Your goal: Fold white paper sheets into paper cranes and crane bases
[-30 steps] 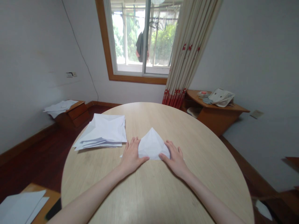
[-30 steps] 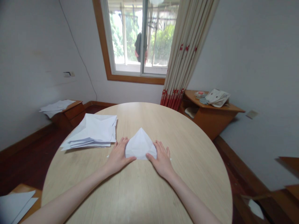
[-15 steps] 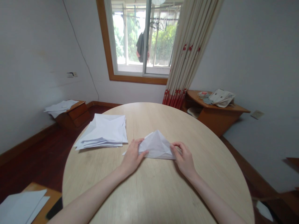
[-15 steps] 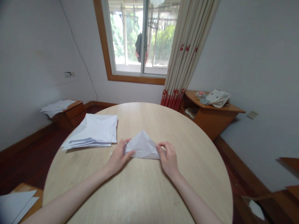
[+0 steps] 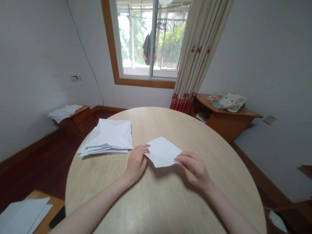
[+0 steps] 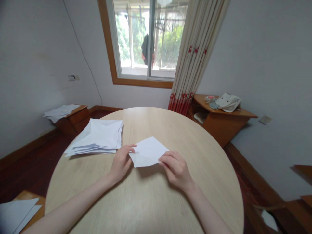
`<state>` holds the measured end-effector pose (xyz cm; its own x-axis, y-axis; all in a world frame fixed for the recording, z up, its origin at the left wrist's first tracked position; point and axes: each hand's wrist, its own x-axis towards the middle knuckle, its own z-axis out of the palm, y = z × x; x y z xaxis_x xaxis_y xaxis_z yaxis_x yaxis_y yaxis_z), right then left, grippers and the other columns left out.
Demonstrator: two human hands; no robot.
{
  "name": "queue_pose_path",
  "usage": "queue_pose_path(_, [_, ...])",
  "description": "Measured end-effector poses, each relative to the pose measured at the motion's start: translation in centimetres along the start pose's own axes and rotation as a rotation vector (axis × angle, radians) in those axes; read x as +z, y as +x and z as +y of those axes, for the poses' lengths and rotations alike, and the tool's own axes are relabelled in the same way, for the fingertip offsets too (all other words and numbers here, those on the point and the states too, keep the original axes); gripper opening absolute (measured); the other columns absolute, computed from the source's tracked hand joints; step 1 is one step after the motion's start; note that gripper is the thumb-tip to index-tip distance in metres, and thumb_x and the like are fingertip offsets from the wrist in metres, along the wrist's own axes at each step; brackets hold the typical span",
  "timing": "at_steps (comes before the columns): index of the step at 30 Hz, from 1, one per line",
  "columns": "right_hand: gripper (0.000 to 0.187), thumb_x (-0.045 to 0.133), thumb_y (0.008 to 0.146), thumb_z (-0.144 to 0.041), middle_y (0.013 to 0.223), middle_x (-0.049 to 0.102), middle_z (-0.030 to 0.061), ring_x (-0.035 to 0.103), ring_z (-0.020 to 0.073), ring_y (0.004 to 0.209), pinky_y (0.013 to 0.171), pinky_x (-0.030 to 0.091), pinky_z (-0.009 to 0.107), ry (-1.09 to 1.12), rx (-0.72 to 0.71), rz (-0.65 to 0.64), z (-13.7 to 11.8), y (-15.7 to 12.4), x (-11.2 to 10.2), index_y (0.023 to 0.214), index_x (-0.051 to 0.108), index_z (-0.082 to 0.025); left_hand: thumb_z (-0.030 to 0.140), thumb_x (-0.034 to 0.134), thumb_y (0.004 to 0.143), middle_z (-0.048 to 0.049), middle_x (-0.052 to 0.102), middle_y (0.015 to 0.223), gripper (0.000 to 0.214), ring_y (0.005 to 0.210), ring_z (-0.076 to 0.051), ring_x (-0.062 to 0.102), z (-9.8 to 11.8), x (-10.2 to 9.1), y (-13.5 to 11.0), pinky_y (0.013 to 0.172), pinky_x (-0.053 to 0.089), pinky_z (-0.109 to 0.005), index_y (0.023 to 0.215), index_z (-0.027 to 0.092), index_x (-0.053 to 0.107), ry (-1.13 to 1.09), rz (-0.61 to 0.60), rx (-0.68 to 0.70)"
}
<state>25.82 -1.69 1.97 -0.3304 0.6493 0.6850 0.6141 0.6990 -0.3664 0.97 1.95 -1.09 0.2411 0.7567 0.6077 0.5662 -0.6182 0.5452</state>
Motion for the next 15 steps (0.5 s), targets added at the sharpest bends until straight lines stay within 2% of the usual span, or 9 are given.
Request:
queue_pose_path(4, [0.019,0.051,0.091,-0.025,0.082,0.072,0.0072,0.066,0.0215,0.081,0.072,0.054,0.035,0.031,-0.067,-0.127,-0.4,0.3,-0.1,0.088,0.07,-0.022,0.001,0.044,0.077,-0.0063,0.065,0.112,0.027,0.106,-0.024,0.056,0.0,-0.1,0.0,0.09,0.044,-0.04,0.088,0.022,0.056,0.094,-0.004,0.009])
queue_pose_path(7, [0.018,0.053,0.091,-0.024,0.083,0.073,0.0069,0.066,0.0208,0.082,0.073,0.053,0.034,0.063,-0.102,-0.216,-0.5,0.4,0.0,0.09,0.07,-0.021,0.002,0.045,0.08,-0.0057,0.066,0.108,0.026,0.103,-0.024,0.057,-0.3,0.0,0.0,0.088,0.045,-0.039,0.087,0.022,0.059,0.048,-0.032,-0.012])
queue_pose_path(11, [0.019,0.058,0.09,-0.035,0.097,0.074,0.0065,0.065,0.023,0.093,0.083,0.052,0.039,0.105,-0.032,-0.373,-0.3,0.2,0.2,0.094,0.072,-0.023,0.003,0.043,0.079,-0.0061,0.066,0.104,0.027,0.102,-0.021,0.06,-1.1,0.5,0.0,0.089,0.048,-0.037,0.089,0.022,0.061,-0.151,-0.078,-0.072])
queue_pose_path(15, [0.028,0.062,0.086,-0.044,0.119,0.069,0.0064,0.06,0.0261,0.111,0.097,0.045,0.046,0.073,0.078,-0.508,0.1,0.0,0.6,0.103,0.072,-0.025,0.005,0.04,0.082,-0.0061,0.069,0.106,0.032,0.103,-0.02,0.063,-1.7,0.8,0.0,0.095,0.048,-0.039,0.101,0.02,0.062,-0.236,-0.105,-0.159])
